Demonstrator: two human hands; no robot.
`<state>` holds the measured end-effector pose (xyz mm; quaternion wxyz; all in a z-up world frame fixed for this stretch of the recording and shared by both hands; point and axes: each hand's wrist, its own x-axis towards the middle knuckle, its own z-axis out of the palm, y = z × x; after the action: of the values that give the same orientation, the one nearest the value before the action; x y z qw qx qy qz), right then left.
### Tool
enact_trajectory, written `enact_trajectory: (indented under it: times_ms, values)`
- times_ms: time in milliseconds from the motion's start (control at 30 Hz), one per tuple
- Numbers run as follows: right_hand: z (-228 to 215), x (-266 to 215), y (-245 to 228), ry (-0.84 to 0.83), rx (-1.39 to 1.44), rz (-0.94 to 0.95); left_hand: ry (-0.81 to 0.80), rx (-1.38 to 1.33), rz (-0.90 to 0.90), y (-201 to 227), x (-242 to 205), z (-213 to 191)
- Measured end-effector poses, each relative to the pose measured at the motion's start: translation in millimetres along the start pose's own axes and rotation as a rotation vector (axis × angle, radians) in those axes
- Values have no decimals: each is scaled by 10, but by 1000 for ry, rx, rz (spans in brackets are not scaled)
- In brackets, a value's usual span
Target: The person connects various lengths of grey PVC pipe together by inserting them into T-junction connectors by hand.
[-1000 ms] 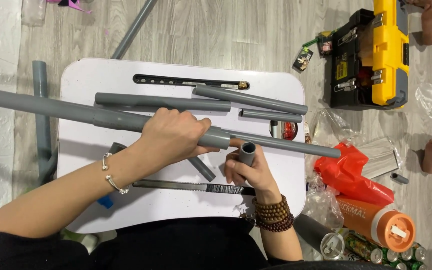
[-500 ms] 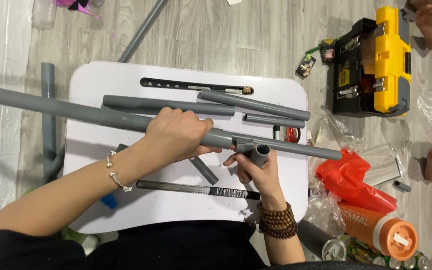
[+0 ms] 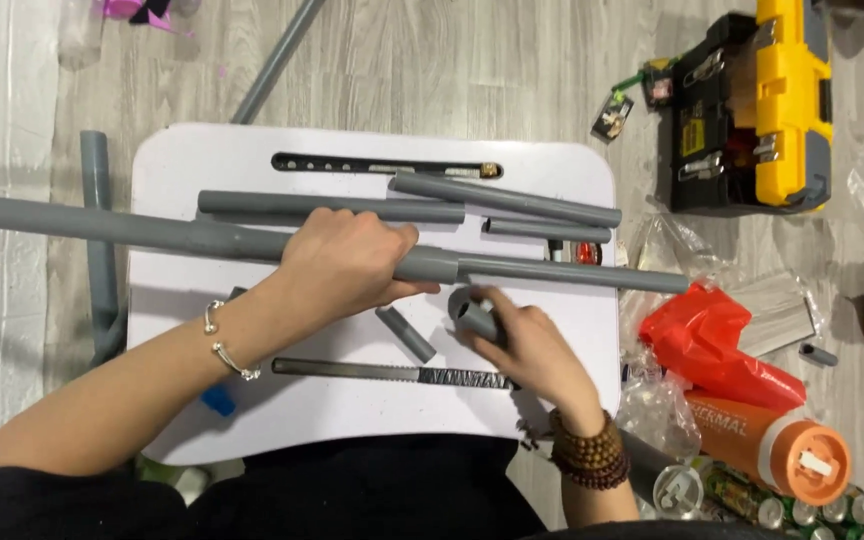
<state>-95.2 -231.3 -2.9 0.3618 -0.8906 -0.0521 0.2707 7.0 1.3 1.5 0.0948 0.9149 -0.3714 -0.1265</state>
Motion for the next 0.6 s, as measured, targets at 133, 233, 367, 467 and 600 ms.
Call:
enact_trajectory:
  times_ms: [133, 233, 367, 467, 600]
  values:
    - [-39, -32, 309, 2, -98, 42, -6, 45, -2, 15, 8, -57]
    - [45, -87, 466, 34, -152, 95, -32, -8, -25, 33, -32, -3]
    - [150, -67, 775, 274, -448, -59, -9, 39, -25, 11, -7, 22]
    - [5, 112, 1132, 509, -632, -174, -35, 30, -34, 14, 18, -8]
    - [-323, 520, 1284, 703, -967, -249, -59, 39, -48, 50, 21, -22]
